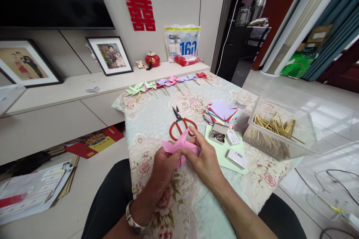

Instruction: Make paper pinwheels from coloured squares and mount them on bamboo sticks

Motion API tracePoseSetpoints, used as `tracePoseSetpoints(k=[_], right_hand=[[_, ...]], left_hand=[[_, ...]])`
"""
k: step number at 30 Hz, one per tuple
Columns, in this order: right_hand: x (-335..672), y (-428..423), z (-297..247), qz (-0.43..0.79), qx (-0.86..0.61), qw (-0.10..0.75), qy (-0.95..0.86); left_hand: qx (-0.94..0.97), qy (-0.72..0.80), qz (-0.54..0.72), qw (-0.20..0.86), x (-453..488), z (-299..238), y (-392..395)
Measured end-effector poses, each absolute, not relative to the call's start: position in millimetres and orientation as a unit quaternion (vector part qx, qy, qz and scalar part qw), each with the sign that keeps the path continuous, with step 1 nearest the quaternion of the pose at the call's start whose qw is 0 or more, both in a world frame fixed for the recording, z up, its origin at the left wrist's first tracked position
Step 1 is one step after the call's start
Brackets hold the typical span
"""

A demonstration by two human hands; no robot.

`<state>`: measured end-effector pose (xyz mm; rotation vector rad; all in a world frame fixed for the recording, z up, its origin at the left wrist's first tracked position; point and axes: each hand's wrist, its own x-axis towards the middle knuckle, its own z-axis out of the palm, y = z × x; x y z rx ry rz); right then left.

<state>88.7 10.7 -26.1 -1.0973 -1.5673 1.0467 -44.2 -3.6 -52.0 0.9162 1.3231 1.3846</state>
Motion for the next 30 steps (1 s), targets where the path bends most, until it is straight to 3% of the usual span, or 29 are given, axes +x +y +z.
tracePoseSetpoints(k=[25,30], right_hand=[[83.4,12.2,-29.3,0.412,-0.469,0.491,-0.608],[85.9,13.3,-31.1,0.383,-0.473,0.492,-0.622]], left_hand=[[0.357,0.557,0.575,0.482,-42.6,-48.1,-2.2],[0.348,0.5,0.592,0.528,-40.5,-47.5,-2.6]])
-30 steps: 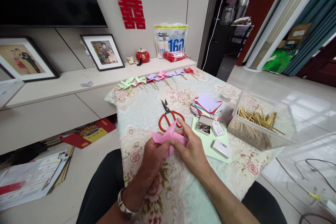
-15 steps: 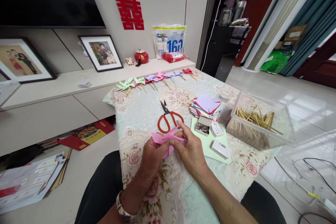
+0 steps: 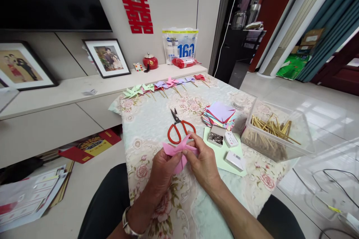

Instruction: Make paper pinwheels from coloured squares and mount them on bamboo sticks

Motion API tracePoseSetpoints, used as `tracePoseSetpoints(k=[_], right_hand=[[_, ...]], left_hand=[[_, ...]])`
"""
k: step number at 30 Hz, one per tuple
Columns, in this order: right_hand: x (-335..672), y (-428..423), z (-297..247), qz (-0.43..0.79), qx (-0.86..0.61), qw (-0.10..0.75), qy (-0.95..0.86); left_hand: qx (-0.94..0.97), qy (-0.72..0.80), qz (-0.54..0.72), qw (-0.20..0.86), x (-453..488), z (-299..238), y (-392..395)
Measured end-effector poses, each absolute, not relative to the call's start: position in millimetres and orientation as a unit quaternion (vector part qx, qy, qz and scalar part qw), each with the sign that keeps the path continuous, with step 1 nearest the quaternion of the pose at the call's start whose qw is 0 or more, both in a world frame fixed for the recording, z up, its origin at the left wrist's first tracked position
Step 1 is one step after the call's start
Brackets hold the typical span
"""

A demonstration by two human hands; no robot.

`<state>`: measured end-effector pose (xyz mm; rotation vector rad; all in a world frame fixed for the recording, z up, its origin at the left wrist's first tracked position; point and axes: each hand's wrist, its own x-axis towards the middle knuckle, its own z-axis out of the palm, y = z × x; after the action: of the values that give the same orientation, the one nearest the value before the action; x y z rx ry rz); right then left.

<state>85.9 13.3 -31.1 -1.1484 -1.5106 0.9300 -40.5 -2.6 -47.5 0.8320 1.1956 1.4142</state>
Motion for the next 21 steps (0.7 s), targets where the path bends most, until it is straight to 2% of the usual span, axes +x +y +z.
tracePoseSetpoints(k=[14,21], right_hand=[[89,10,-22,0.453,-0.449,0.485,-0.598],[121,15,7,0.288,-0.475,0.515,-0.653]], left_hand=[[0.284,0.406,0.592,0.636,-43,-46,-3],[0.217,0.409,0.614,0.639,-44,-52,4]])
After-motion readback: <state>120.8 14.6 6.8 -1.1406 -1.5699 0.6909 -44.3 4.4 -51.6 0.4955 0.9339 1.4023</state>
